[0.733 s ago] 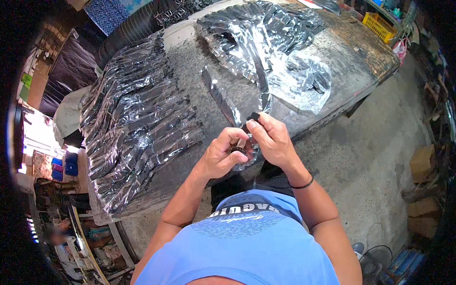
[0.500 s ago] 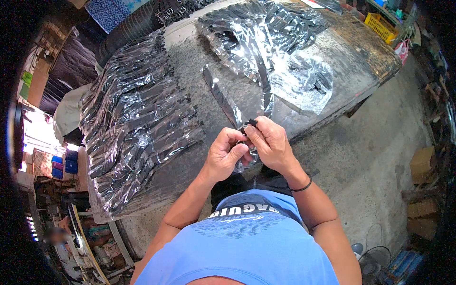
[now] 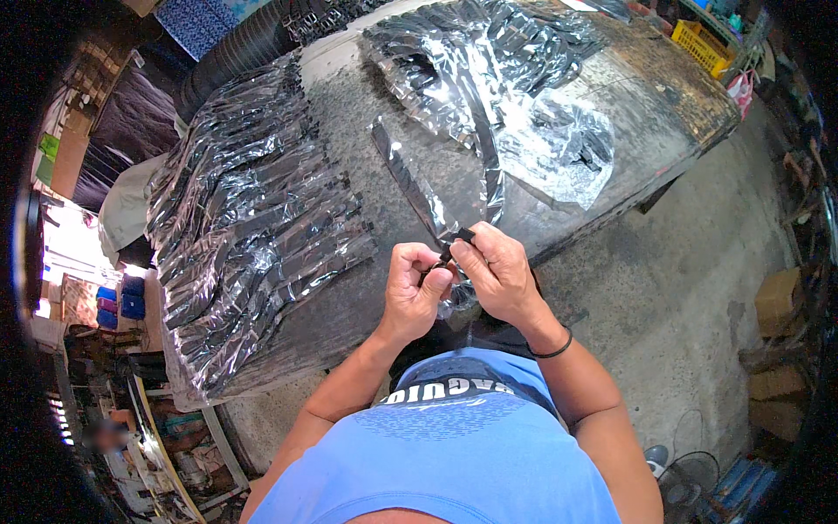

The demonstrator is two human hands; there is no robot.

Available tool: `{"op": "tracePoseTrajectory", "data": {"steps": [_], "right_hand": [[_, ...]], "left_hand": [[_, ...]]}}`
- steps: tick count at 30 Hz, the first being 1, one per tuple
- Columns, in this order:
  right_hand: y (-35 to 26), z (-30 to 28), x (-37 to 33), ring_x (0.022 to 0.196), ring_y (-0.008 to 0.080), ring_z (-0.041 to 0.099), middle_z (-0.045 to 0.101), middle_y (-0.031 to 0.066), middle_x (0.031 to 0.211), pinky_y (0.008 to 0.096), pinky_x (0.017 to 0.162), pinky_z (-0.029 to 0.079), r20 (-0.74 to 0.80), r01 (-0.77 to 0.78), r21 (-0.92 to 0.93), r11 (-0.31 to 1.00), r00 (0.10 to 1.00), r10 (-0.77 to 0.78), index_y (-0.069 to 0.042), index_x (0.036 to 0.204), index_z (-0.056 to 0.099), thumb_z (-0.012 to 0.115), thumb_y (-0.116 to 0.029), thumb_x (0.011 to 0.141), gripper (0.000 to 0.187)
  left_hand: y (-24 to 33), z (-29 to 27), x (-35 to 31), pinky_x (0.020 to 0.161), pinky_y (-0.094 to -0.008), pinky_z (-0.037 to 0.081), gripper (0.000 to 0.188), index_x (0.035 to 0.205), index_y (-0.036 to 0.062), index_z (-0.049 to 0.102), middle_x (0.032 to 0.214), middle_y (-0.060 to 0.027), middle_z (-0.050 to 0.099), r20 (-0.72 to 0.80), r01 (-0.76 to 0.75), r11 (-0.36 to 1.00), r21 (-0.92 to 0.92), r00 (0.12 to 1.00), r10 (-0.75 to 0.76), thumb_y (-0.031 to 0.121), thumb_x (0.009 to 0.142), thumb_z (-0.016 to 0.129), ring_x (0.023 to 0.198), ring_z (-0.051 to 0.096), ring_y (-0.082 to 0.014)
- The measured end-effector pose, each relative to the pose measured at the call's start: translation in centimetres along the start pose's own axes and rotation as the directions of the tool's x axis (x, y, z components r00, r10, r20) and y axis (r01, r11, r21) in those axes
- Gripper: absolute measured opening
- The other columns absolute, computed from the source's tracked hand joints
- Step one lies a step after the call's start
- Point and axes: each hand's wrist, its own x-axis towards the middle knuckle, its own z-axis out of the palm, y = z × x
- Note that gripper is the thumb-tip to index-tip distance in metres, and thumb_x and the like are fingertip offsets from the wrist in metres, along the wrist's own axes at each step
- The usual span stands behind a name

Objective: Attaching plastic clips to automotive window visors and stacking them.

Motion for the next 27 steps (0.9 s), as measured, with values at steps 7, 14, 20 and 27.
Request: {"op": "tracePoseTrajectory", "data": {"steps": [7, 14, 20, 27], "right_hand": [[-0.1, -0.1, 0.0, 0.058, 0.0201, 0.049, 0.049, 0.0093, 0.068, 0.0323, 0.054, 0.038, 0.012, -0.006, -0.001, 1.000, 1.000, 0.006, 0.003, 0.081, 0.056, 0.059, -0.006, 0.089, 0.013], [-0.1, -0.7, 0.0, 0.059, 0.0249, 0.048, 0.048, 0.0104, 0.068, 0.0335, 0.055, 0.039, 0.069, 0.140, -0.101, 0.985, 0.989, -0.134, 0.001, 0.079, 0.056, 0.059, -0.004, 0.087, 0.010], [-0.5, -0.7, -0.1, 0.060, 0.0261, 0.049, 0.048, 0.0114, 0.068, 0.0342, 0.054, 0.038, 0.091, 0.165, -0.122, 0.979, 0.984, -0.155, 0.001, 0.077, 0.054, 0.059, -0.003, 0.086, 0.012], [-1.3, -0.8, 0.4, 0.055, 0.0245, 0.049, 0.046, 0.0115, 0.064, 0.0341, 0.051, 0.038, 0.155, 0.097, -0.134, 0.986, 0.985, -0.076, 0.003, 0.076, 0.053, 0.061, -0.008, 0.086, 0.017]], "left_hand": [[0.2, -0.4, 0.1, 0.060, -0.0211, 0.044, 0.026, 0.103, 0.0062, 0.043, 0.087, -0.0016, 0.054, 0.056, 0.022, 0.998, 0.061, 0.998, -0.025, 0.019, 0.093, 0.063, 0.070, 0.051, -0.0051], [0.7, 0.5, 0.1, 0.058, -0.0220, 0.044, 0.023, 0.102, 0.0042, 0.048, 0.078, -0.0017, 0.058, -0.033, 0.054, 0.998, -0.044, 0.998, -0.056, 0.023, 0.095, 0.060, 0.066, 0.052, -0.0063], [0.3, -0.3, -0.1, 0.060, -0.0222, 0.045, 0.026, 0.102, 0.0022, 0.051, 0.080, -0.0023, 0.060, 0.036, 0.076, 0.996, 0.042, 0.996, -0.077, 0.027, 0.096, 0.058, 0.068, 0.053, -0.0068], [-0.2, -1.1, -0.1, 0.064, -0.0226, 0.046, 0.024, 0.099, 0.0033, 0.052, 0.078, -0.0012, 0.059, 0.081, 0.017, 0.998, -0.059, 0.997, -0.012, 0.027, 0.096, 0.058, 0.070, 0.053, -0.0070]]}}
